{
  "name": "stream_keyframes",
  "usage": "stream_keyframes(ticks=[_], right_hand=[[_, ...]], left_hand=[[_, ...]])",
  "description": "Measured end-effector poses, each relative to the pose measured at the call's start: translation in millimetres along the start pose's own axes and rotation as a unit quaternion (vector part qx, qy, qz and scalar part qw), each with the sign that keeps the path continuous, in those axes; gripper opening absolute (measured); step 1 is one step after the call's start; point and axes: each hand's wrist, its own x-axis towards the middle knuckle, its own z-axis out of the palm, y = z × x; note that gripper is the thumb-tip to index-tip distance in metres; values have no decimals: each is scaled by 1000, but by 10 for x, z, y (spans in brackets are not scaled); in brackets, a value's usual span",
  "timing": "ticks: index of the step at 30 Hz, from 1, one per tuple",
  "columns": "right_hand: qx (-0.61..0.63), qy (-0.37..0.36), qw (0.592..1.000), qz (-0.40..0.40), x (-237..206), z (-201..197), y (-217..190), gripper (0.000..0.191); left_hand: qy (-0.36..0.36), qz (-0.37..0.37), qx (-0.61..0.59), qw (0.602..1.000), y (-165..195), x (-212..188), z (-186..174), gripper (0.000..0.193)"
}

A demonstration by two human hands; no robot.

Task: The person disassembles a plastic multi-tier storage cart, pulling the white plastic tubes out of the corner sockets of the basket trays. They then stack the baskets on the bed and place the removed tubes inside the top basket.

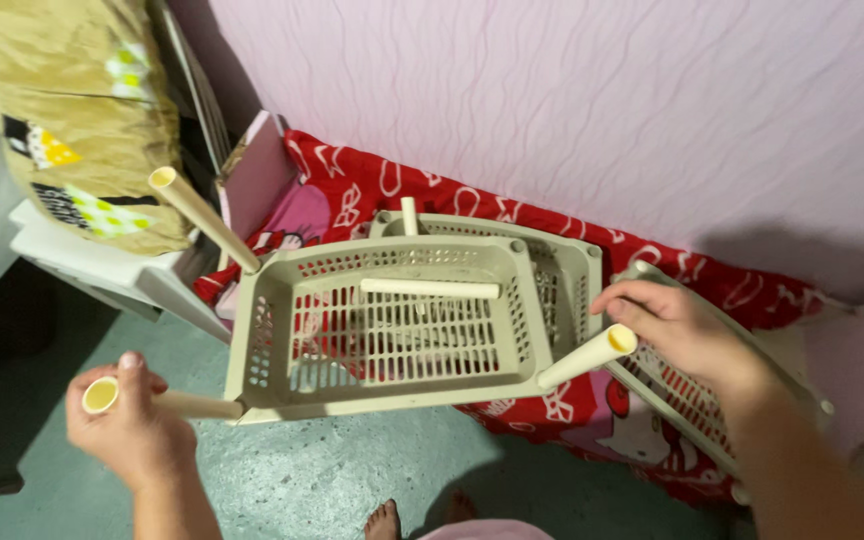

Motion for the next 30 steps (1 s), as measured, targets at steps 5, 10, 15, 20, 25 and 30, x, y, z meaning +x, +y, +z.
stream_keyframes(ticks=[5,10,15,20,25,30], right_hand=[[-59,70,995,-29,703,337,364,30],[-49,123,990,-49,1633,699,1029,26],[-53,130,990,16,2450,1016,1732,21],[-146,176,973,-41,2995,1294,2023,23],[-223,144,964,1,3484,1403,2012,39],[-251,147,956,-25,3839,1544,2039,53]], left_hand=[[18,20,18,999,108,-21,-287,22],[57,31,108,992,8,-107,-500,20],[-72,159,494,852,-197,8,-981,16],[-109,146,541,821,-670,229,-1417,25],[21,-138,477,868,-1216,439,-1484,24],[31,-186,480,857,-1393,387,-1475,25]])
